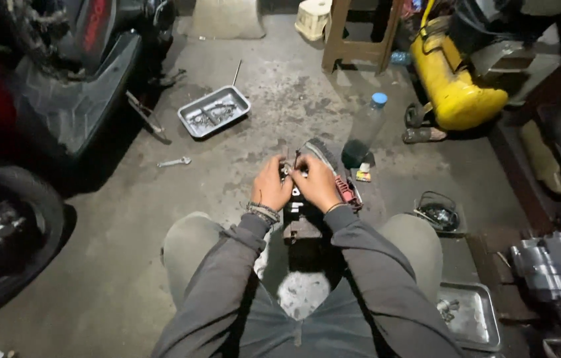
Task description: The person sits on the floor and uses a screwdriver to adjust and tighten screws on a small mechanical part. They repeatedly reposition the part and apply pressure with the tool to secure components.
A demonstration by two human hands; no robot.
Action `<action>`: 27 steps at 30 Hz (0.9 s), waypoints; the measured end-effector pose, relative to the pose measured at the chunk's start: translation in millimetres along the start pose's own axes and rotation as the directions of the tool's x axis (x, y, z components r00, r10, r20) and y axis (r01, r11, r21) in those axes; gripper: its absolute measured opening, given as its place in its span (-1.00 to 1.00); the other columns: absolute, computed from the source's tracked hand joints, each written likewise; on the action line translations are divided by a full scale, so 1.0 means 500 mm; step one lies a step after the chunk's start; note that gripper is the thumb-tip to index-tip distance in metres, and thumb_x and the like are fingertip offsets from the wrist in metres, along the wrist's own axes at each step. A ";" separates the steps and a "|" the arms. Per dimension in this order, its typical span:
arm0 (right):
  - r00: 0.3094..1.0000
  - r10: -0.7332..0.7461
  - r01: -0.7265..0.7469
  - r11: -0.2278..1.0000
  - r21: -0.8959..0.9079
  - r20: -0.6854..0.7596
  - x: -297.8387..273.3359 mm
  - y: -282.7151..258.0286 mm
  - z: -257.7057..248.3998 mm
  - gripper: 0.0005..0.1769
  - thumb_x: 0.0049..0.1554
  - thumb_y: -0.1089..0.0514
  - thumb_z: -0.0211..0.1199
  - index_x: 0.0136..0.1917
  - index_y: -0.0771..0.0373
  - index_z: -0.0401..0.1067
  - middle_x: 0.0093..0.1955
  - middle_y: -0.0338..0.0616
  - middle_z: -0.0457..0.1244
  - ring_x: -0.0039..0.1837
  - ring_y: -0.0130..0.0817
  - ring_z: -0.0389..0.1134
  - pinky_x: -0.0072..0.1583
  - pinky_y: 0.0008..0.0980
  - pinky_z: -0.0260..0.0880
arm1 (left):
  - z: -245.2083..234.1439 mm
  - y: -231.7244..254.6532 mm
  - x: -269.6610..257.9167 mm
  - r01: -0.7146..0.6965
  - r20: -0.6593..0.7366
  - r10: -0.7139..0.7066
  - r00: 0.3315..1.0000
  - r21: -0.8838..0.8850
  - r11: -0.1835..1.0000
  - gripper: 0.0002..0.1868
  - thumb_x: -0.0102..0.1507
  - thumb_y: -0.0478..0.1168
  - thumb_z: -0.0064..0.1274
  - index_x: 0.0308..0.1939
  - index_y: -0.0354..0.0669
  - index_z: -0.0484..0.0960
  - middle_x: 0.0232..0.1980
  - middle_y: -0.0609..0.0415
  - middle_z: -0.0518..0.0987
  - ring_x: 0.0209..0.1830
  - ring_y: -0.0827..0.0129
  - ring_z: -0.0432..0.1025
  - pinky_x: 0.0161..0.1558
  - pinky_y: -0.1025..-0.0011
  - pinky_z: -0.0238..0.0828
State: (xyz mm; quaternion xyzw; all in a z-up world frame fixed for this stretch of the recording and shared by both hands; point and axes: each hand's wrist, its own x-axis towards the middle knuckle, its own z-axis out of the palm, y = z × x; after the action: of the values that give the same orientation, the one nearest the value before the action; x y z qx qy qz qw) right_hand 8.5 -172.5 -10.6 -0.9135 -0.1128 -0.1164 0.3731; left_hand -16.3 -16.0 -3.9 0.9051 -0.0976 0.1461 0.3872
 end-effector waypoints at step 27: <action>0.994 -0.093 0.099 0.988 0.118 -0.060 -0.013 -0.028 -0.030 -0.80 0.07 0.06 0.36 -0.01 0.06 0.53 -0.06 -0.08 0.44 0.14 0.07 0.44 0.14 0.01 0.41 | 0.012 -0.012 0.000 -0.055 -0.056 0.057 0.997 0.035 0.998 -0.48 0.18 -0.19 0.09 0.24 0.01 0.45 0.02 -0.10 0.62 0.06 -0.13 0.54 0.07 -0.06 0.50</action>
State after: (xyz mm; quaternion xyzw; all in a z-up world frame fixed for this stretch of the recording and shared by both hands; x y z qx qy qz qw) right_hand -3.6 -174.2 7.2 -0.8792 -0.1532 -0.1519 0.4247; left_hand -13.3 -16.0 -11.8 0.9038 -0.1094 0.1842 0.3704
